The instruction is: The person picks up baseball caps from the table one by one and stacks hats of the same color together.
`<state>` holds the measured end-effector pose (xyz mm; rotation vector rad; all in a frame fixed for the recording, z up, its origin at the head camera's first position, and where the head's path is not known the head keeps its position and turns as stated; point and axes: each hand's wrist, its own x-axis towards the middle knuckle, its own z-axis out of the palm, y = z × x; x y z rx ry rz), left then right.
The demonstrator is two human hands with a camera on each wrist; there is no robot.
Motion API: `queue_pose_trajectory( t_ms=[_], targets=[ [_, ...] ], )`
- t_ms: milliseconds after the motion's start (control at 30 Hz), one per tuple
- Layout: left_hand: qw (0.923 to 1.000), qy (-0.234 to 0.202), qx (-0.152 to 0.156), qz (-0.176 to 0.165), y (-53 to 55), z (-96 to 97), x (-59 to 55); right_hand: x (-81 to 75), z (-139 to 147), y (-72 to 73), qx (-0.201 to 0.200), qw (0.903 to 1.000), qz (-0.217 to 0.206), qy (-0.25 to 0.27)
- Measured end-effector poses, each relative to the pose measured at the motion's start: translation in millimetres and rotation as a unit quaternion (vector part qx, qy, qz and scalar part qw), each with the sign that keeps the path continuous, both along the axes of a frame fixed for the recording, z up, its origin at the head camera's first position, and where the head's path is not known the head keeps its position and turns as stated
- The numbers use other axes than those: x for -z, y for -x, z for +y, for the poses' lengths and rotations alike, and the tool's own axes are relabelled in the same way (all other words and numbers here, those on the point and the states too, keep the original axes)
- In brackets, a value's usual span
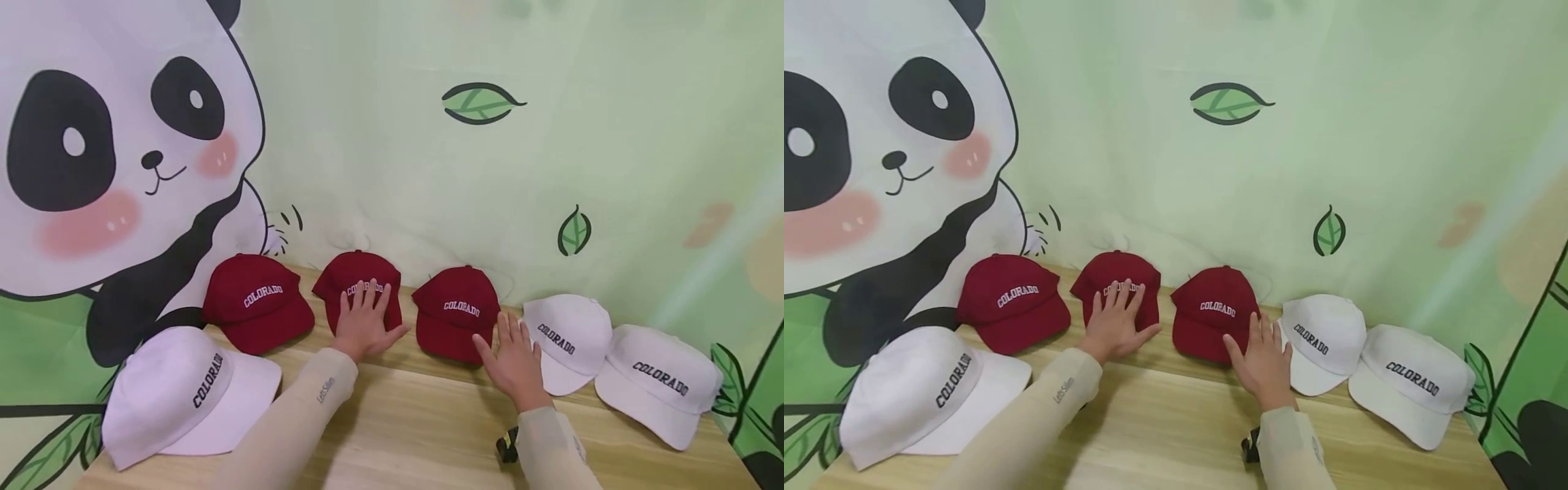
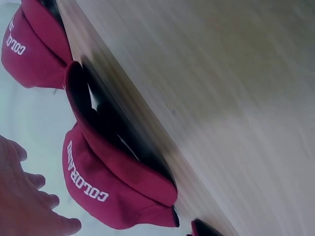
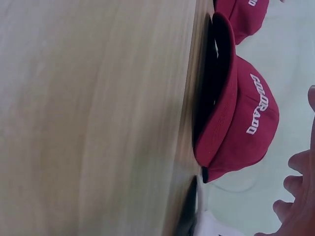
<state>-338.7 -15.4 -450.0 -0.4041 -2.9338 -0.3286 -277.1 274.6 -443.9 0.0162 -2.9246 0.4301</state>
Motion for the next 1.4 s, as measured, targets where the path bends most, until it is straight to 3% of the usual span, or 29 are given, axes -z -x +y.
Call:
queue_pose_trajectory(
  t_ms=[300,667,967,1200,1400],
  targets=[
    [0.9999,0.007,0.008,0.002,1.1,5.2,0.8,7.1,3.0,3.9,-0.004,0.9997,-0.013,0.020],
    [0.9979,-0.041,-0.012,-0.050,3.3,16.1,-7.0,5.3,3.0,14.5,0.001,0.9990,-0.018,0.040],
    [0.9975,-0.036,-0.004,-0.061,-2.0,28.1,-10.8,7.0,6.2,20.8,0.000,0.9983,-0.006,0.058],
    [0.9979,-0.021,-0.001,-0.062,3.8,35.5,-7.0,5.5,3.7,26.1,-0.006,0.9964,-0.009,0.084],
    [0.9959,-0.024,0.012,-0.086,9.4,44.1,-3.4,8.0,0.4,29.7,-0.001,0.9942,-0.024,0.105]
  ],
)
